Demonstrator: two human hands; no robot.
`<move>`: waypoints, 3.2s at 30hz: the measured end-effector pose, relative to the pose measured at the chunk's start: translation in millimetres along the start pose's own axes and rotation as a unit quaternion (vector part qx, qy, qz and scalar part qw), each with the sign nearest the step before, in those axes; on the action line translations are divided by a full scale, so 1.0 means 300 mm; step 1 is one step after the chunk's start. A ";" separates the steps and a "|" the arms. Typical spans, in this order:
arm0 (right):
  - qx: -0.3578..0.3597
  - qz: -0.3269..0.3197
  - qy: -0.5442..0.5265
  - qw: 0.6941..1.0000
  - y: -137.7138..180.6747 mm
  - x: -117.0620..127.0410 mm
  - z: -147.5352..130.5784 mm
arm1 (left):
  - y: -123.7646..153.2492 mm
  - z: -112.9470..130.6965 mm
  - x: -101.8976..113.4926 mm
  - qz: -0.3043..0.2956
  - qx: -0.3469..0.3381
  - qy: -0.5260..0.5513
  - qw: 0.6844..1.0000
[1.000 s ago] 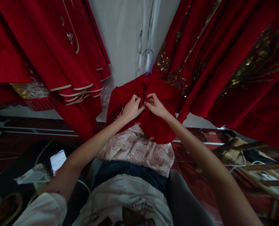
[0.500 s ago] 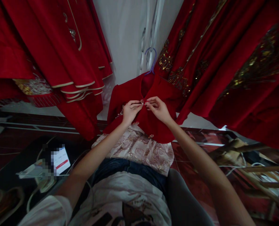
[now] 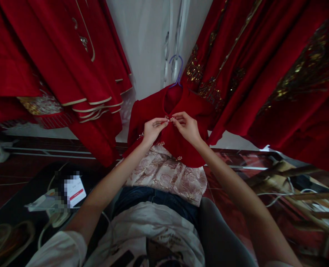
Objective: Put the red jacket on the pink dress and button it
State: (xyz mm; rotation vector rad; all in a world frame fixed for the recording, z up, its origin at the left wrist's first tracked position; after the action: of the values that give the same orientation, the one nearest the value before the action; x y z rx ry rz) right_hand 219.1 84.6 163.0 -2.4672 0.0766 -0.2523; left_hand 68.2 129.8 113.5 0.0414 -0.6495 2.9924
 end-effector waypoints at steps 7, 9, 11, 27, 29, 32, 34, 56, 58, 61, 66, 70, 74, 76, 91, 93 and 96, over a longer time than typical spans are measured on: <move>-0.004 -0.007 0.022 1.000 0.009 0.001 -0.020 | -0.013 -0.012 -0.024 -0.027 0.009 0.008 1.000; -0.004 -0.007 0.014 1.000 0.013 0.003 -0.020 | -0.021 -0.007 -0.023 -0.030 0.002 -0.008 1.000; -0.005 -0.005 0.007 1.000 0.016 0.005 -0.017 | -0.030 0.001 -0.018 -0.027 -0.015 -0.041 0.999; -0.019 0.030 -0.015 0.999 0.024 0.020 0.010 | -0.002 0.124 -0.041 -0.069 -0.136 -0.238 0.959; -0.025 0.027 -0.020 0.999 0.027 0.019 0.011 | -0.005 0.131 -0.041 -0.067 -0.147 -0.256 0.953; -0.036 0.027 -0.023 0.999 0.030 0.023 0.017 | -0.006 0.149 -0.050 -0.087 -0.177 -0.300 0.933; -0.041 0.026 -0.024 0.999 0.031 0.023 0.019 | -0.003 0.167 -0.058 -0.106 -0.201 -0.331 0.916; -0.045 0.019 -0.101 0.994 0.024 -0.005 0.092 | -0.010 0.144 -0.086 -0.116 -0.195 -0.317 0.921; -0.037 0.004 -0.102 0.994 0.066 -0.030 0.095 | -0.007 0.084 -0.078 -0.103 -0.123 -0.225 0.961; -0.010 -0.056 -0.012 0.998 0.155 -0.091 0.083 | 0.017 -0.003 -0.093 -0.125 -0.004 -0.069 0.990; -0.036 -0.087 0.178 0.980 0.236 -0.107 0.107 | 0.058 -0.046 -0.121 -0.151 0.091 0.024 0.984; -0.084 -0.009 0.211 0.974 0.193 0.042 0.107 | 0.062 -0.065 -0.105 -0.113 0.107 -0.037 0.987; -0.110 0.061 0.119 0.985 0.151 0.193 0.046 | 0.072 -0.087 -0.107 -0.111 0.113 -0.046 0.986; -0.125 0.054 0.010 0.991 0.145 0.202 0.012 | 0.077 -0.091 -0.107 -0.104 0.109 -0.041 0.988; -0.212 -0.051 -0.186 0.958 0.161 0.004 0.023 | 0.091 -0.074 -0.005 -0.040 0.095 -0.007 0.995; -0.211 -0.034 -0.189 0.959 0.145 0.000 0.022 | 0.088 -0.059 0.076 0.061 0.041 -0.065 0.995; -0.193 -0.002 -0.199 0.961 0.123 -0.004 0.031 | 0.091 -0.050 0.187 0.186 -0.031 -0.163 0.969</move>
State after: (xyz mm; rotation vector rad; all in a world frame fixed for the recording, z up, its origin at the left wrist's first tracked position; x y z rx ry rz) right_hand 220.2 61.2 132.9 -2.8539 -0.0582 0.2878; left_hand 10.1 115.3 91.1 0.4664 -0.8683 3.3559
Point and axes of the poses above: each hand's wrist, its own y-axis away from the middle knuckle, its own x-axis out of the back of the hand, z = x × y, the point moved 8 cm from there along -y, towards the middle knuckle, and after that the axes turned 15 degrees about -y, right-handed, at the moved point
